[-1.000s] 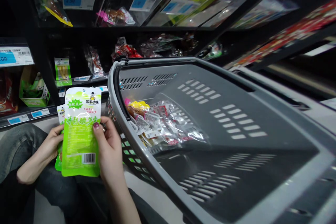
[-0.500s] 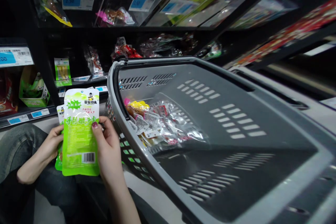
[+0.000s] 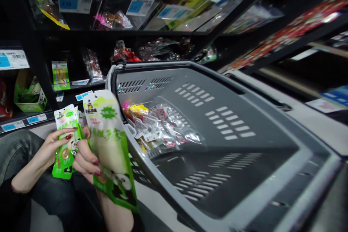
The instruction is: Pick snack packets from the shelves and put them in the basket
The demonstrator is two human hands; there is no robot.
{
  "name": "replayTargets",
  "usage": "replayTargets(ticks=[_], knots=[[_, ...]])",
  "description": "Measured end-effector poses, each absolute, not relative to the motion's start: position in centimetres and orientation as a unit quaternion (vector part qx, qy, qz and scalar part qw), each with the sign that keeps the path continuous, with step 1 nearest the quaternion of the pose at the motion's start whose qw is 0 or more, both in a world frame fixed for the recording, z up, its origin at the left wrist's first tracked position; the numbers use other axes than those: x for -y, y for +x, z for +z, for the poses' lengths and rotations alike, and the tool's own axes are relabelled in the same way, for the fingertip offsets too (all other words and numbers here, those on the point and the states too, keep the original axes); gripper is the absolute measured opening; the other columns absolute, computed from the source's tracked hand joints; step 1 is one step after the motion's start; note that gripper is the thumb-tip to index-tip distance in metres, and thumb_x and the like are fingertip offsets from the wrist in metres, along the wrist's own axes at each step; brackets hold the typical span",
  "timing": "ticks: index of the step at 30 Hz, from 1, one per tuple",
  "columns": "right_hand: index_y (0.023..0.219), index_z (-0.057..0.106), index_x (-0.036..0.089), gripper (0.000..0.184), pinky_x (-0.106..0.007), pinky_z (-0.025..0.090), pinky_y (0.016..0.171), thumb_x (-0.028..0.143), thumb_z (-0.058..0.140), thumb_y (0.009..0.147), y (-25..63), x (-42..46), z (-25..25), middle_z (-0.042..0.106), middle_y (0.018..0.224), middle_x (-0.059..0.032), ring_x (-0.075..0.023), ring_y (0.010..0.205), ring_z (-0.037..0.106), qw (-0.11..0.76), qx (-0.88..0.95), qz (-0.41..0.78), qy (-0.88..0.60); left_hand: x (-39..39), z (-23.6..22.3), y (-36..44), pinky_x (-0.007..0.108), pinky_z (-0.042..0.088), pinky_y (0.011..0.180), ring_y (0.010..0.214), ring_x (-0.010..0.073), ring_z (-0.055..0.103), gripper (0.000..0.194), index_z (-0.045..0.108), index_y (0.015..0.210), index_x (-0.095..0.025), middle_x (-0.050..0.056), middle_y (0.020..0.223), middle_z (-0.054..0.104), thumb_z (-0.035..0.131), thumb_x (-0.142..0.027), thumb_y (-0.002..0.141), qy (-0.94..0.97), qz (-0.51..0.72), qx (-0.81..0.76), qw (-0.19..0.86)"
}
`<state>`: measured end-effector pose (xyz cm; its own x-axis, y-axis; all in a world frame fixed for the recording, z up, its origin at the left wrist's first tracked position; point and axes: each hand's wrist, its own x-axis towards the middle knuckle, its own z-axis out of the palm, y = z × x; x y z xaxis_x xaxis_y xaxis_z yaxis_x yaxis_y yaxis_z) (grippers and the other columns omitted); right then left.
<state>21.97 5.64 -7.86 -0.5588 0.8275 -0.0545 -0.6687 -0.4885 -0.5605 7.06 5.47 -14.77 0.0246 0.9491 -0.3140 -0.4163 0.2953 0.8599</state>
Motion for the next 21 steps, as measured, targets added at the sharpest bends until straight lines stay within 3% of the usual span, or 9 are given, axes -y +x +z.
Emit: replayTargets(ticks=[6, 10, 14, 17, 19, 21], knots=[[0.071, 0.04, 0.026, 0.03, -0.015, 0.001, 0.026, 0.052, 0.052, 0.077, 22.3, -5.4, -8.3, 0.022, 0.036, 0.0173, 0.0, 0.019, -0.004, 0.444, 0.212, 0.866, -0.089, -5.4, -14.7, 7.0, 0.02, 0.049, 0.071, 0.081, 0.016, 0.065, 0.022, 0.073, 0.088, -0.02, 0.004, 0.094, 0.072, 0.071, -0.02, 0.066, 0.274, 0.522, -0.453, 0.668], [0.072, 0.044, 0.026, 0.03, -0.017, 0.01, 0.027, 0.054, 0.056, 0.072, 23.4, -5.8, -7.3, 0.024, 0.037, 0.0156, -0.0023, 0.021, 0.005, 0.444, 0.287, 0.827, -0.189, -5.3, -14.7, 7.1, 0.023, 0.05, 0.076, 0.087, 0.0185, 0.065, 0.029, 0.071, 0.096, -0.02, 0.006, 0.101, 0.071, 0.071, -0.019, 0.067, 0.269, 0.517, -0.446, 0.679], [0.07, 0.047, 0.023, 0.022, -0.02, 0.026, 0.038, 0.042, 0.055, 0.077, 23.5, -5.9, -6.7, 0.041, 0.049, 0.0083, -0.0077, 0.037, 0.033, 0.475, 0.438, 0.621, -0.444, -5.2, -15.1, 7.3, 0.029, 0.05, 0.079, 0.093, 0.0238, 0.064, 0.032, 0.072, 0.095, -0.018, 0.008, 0.109, 0.068, 0.072, -0.02, 0.063, 0.263, 0.531, -0.449, 0.669], [0.07, 0.046, 0.022, 0.02, -0.024, 0.031, 0.048, 0.033, 0.042, 0.086, 22.1, -5.6, -7.5, 0.049, 0.059, 0.003, -0.0128, 0.051, 0.046, 0.414, 0.566, 0.426, -0.571, -5.1, -15.4, 7.4, 0.032, 0.052, 0.076, 0.094, 0.0285, 0.063, 0.035, 0.072, 0.095, -0.016, 0.01, 0.11, 0.067, 0.073, -0.016, 0.059, 0.272, 0.522, -0.468, 0.659], [0.077, 0.047, 0.021, 0.02, -0.026, 0.03, 0.05, 0.031, 0.035, 0.089, 20.8, -5.3, -8.5, 0.054, 0.06, 0.0002, -0.016, 0.053, 0.051, 0.344, 0.612, 0.329, -0.632, -5.1, -15.3, 7.3, 0.03, 0.051, 0.08, 0.105, 0.0283, 0.058, 0.05, 0.066, 0.108, -0.019, 0.008, 0.122, 0.06, 0.07, -0.012, 0.059, 0.291, 0.531, -0.481, 0.634], [0.084, 0.048, 0.019, 0.02, -0.028, 0.03, 0.051, 0.029, 0.031, 0.09, 19.6, -5.1, -9.4, 0.06, 0.066, -0.0042, -0.0198, 0.057, 0.057, 0.286, 0.632, 0.267, -0.669, -5.1, -14.9, 7.2, 0.023, 0.047, 0.086, 0.12, 0.0236, 0.047, 0.076, 0.046, 0.129, -0.032, 0.0, 0.14, 0.041, 0.068, -0.008, 0.06, 0.303, 0.551, -0.485, 0.608]])
